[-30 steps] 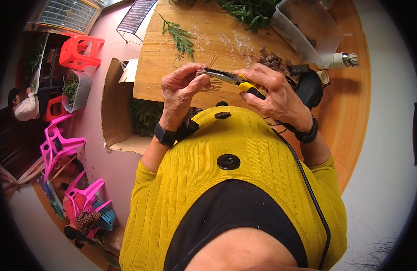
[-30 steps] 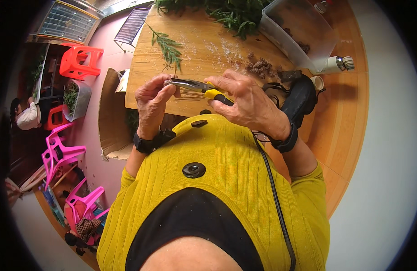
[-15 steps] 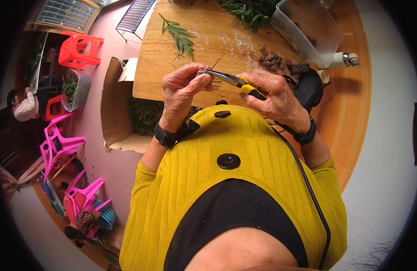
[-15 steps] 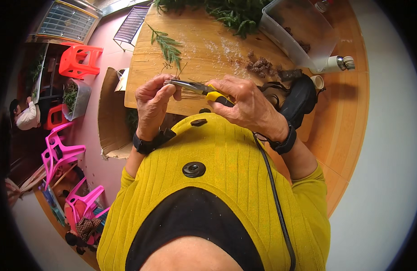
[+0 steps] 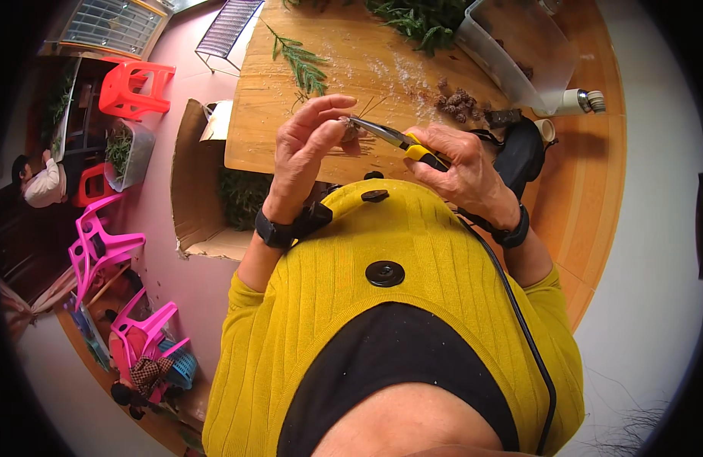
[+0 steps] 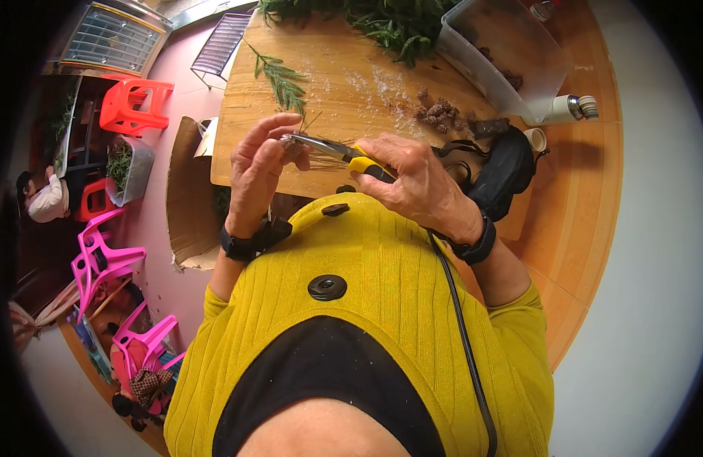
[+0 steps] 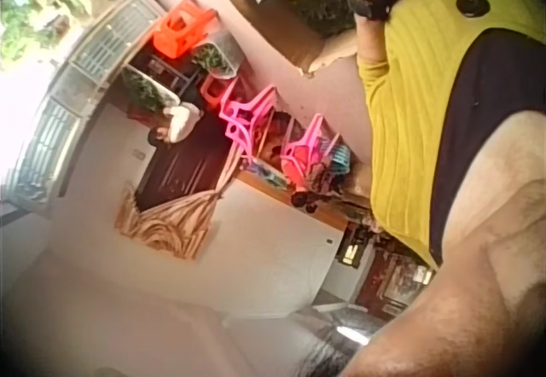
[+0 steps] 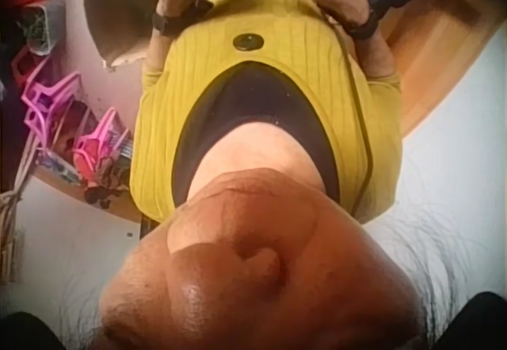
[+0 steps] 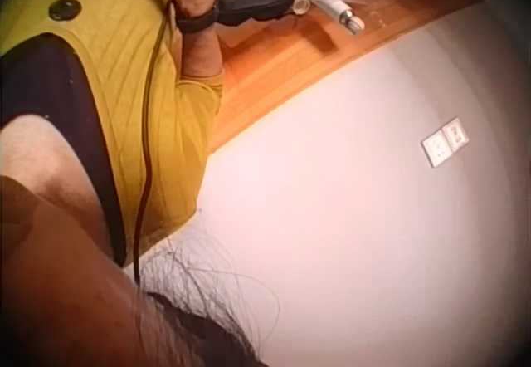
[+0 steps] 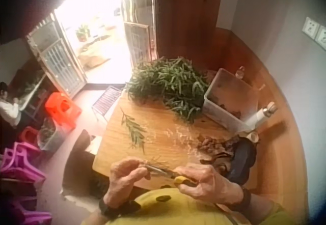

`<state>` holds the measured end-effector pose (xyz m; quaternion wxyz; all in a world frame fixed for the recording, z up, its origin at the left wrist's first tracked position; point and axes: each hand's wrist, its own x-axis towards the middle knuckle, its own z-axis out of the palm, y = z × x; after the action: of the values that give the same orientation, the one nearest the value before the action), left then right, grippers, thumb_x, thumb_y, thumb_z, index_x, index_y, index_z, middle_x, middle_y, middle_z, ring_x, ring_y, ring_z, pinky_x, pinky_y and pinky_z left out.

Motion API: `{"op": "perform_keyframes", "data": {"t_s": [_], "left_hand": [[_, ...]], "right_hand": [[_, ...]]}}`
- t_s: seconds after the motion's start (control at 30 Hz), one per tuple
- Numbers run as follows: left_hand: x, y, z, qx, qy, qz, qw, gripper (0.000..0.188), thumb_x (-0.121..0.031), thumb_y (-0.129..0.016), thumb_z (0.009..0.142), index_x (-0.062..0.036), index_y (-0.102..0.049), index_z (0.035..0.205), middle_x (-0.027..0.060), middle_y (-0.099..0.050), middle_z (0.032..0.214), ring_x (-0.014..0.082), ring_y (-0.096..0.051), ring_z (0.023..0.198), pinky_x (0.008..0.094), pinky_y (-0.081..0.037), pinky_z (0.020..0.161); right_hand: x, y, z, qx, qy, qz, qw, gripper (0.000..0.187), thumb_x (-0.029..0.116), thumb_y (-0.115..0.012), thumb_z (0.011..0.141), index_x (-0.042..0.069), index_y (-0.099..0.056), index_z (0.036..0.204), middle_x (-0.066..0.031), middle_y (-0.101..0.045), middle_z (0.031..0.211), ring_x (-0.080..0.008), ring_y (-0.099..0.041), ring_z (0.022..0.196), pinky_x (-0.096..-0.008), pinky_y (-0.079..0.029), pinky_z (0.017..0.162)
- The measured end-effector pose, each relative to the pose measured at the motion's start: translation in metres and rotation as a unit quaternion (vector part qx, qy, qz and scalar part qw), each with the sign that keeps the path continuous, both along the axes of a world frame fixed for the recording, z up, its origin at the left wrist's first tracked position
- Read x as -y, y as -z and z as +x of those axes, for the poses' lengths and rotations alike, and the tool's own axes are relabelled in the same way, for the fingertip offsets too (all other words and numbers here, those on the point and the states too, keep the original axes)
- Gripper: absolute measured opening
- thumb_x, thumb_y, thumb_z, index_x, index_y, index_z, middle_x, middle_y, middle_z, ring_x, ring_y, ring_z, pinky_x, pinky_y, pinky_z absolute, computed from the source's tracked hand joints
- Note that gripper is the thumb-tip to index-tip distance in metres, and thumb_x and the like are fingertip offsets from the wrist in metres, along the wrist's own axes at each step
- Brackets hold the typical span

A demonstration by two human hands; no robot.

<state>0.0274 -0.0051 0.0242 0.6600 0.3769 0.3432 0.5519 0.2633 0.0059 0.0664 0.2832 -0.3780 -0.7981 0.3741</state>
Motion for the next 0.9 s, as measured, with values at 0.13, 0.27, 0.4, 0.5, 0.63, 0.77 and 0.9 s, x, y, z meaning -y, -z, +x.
{"op": "perform_keyframes", "data": {"t_s": [0.13, 0.27, 0.4, 0.5, 0.63, 0.77, 0.9], "left_hand": [[0.000, 0.000, -0.003, -0.011, 0.012, -0.018, 1.000, 0.022, 0.005, -0.066, 0.084, 0.0027, -0.062, 0.106, 0.0074, -0.067, 0.091, 0.0119, -0.064, 0.076, 0.0247, -0.055, 0.072], [0.000, 0.005, 0.004, -0.064, -0.059, 0.046, 0.995, 0.021, 0.006, -0.067, 0.082, 0.0012, -0.062, 0.102, 0.0089, -0.066, 0.093, 0.0132, -0.064, 0.078, 0.0260, -0.054, 0.072], [-0.006, 0.006, 0.010, -0.281, -0.157, 0.289, 0.902, 0.022, 0.005, -0.068, 0.080, 0.0000, -0.062, 0.101, 0.0108, -0.064, 0.098, 0.0137, -0.063, 0.081, 0.0258, -0.053, 0.071], [-0.008, 0.009, 0.011, -0.468, -0.209, 0.398, 0.761, 0.024, 0.005, -0.070, 0.078, 0.0002, -0.061, 0.099, 0.0121, -0.062, 0.099, 0.0139, -0.062, 0.083, 0.0246, -0.053, 0.070], [-0.007, -0.012, 0.015, -0.263, -0.160, 0.160, 0.938, 0.025, 0.007, -0.071, 0.076, -0.0002, -0.061, 0.098, 0.0102, -0.063, 0.098, 0.0150, -0.062, 0.083, 0.0266, -0.053, 0.071], [-0.011, -0.002, -0.004, -0.084, -0.002, -0.029, 0.996, 0.025, 0.005, -0.071, 0.077, -0.0013, -0.061, 0.099, 0.0092, -0.062, 0.101, 0.0149, -0.062, 0.085, 0.0270, -0.053, 0.074], [-0.009, 0.011, 0.007, -0.195, -0.114, 0.190, 0.955, 0.021, 0.001, -0.068, 0.083, -0.0004, -0.061, 0.102, 0.0085, -0.063, 0.102, 0.0139, -0.062, 0.086, 0.0255, -0.053, 0.074]], "right_hand": [[0.001, -0.002, -0.001, 0.004, 0.003, -0.019, 1.000, 0.030, 0.008, -0.067, 0.080, -0.006, -0.061, 0.106, -0.0143, -0.053, 0.075, -0.0232, -0.049, 0.062, -0.0315, -0.041, 0.058], [0.004, 0.000, -0.005, -0.002, 0.019, -0.051, 0.998, 0.029, 0.010, -0.066, 0.082, -0.007, -0.060, 0.106, -0.0142, -0.054, 0.075, -0.0213, -0.049, 0.062, -0.0303, -0.042, 0.058], [0.003, -0.002, -0.010, 0.004, 0.030, -0.173, 0.984, 0.028, 0.012, -0.065, 0.085, -0.007, -0.060, 0.105, -0.0151, -0.056, 0.074, -0.0191, -0.050, 0.062, -0.0300, -0.042, 0.059], [0.001, -0.003, -0.009, 0.011, 0.035, -0.224, 0.974, 0.028, 0.013, -0.064, 0.086, -0.008, -0.060, 0.105, -0.0144, -0.057, 0.074, -0.0171, -0.050, 0.062, -0.0298, -0.043, 0.059], [0.002, 0.002, -0.007, 0.009, 0.042, -0.171, 0.984, 0.027, 0.014, -0.063, 0.088, -0.007, -0.061, 0.104, -0.0105, -0.056, 0.072, -0.0131, -0.049, 0.063, -0.0285, -0.042, 0.058], [0.002, 0.003, -0.006, 0.012, 0.047, -0.077, 0.996, 0.025, 0.014, -0.062, 0.089, -0.006, -0.061, 0.103, -0.0072, -0.055, 0.072, -0.0106, -0.047, 0.064, -0.0273, -0.041, 0.058], [0.002, -0.002, -0.008, 0.033, 0.047, -0.125, 0.990, 0.024, 0.014, -0.062, 0.088, -0.006, -0.061, 0.100, -0.0092, -0.056, 0.071, -0.0111, -0.048, 0.064, -0.0280, -0.042, 0.058]]}}
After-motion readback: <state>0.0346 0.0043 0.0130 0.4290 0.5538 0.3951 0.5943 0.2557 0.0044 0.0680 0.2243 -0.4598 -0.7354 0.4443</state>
